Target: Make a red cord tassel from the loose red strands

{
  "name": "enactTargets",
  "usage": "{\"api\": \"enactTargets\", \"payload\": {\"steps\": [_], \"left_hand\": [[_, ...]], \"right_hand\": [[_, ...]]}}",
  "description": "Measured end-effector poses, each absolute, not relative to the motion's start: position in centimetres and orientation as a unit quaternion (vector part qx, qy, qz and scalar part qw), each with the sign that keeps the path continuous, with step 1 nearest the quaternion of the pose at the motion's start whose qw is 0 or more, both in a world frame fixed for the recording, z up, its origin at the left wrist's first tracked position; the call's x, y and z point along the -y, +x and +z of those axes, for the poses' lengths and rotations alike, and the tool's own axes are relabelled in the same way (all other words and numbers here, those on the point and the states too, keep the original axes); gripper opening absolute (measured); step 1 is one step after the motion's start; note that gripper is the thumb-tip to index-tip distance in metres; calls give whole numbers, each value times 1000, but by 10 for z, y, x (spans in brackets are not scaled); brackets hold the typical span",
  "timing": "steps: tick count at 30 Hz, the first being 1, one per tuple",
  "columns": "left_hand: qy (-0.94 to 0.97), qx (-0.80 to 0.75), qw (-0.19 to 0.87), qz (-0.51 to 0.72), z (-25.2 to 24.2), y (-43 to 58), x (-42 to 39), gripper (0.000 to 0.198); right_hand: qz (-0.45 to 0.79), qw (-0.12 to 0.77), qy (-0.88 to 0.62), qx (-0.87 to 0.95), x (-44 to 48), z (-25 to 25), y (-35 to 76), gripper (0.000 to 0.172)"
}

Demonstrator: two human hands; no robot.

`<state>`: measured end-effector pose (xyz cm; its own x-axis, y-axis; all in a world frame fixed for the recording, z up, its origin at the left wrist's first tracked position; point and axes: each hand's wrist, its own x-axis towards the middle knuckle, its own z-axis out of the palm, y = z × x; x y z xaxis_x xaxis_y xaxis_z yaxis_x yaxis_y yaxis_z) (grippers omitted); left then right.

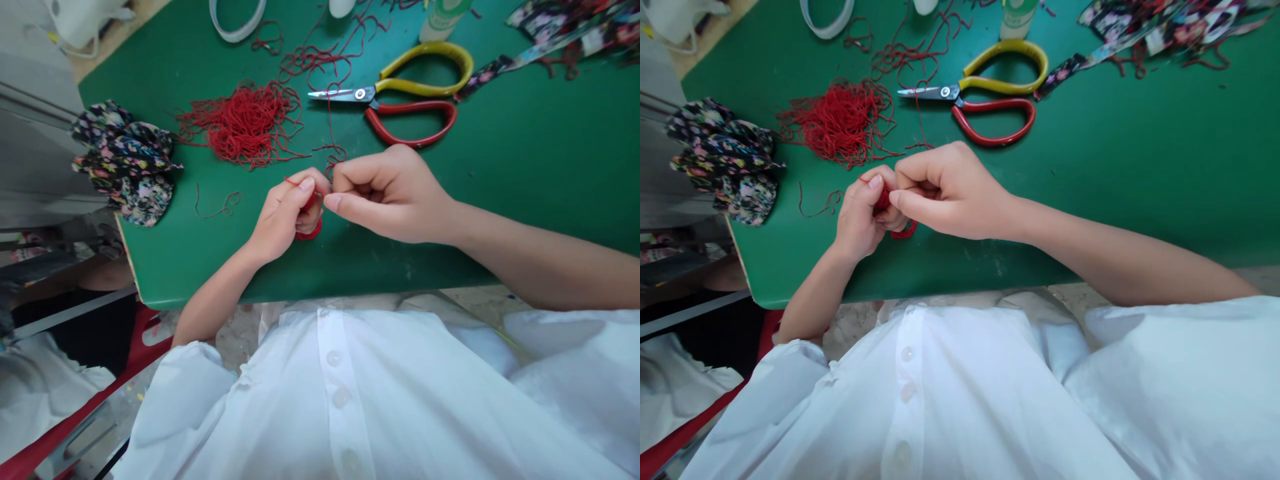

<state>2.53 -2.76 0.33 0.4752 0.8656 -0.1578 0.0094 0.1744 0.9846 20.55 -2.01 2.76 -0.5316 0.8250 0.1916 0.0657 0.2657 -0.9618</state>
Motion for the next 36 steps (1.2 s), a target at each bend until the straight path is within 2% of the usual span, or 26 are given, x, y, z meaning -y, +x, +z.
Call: {"api": "enactTargets", "payload": {"steps": [11, 23, 30, 36], "left_hand": [[591, -483, 540, 354, -3, 24, 21, 52], [642, -500, 451, 367, 5, 27, 26, 51], [618, -475, 478, 407, 7, 27, 24, 46], [597, -377, 490, 512, 14, 25, 14, 33]], "right_hand": [[454, 298, -291, 788, 21, 29, 205, 37], [383, 305, -239, 839, 33, 18, 194, 32], [338, 308, -253, 853, 30, 19, 198, 34], [403, 359, -324, 777, 21, 31, 209, 39]]}}
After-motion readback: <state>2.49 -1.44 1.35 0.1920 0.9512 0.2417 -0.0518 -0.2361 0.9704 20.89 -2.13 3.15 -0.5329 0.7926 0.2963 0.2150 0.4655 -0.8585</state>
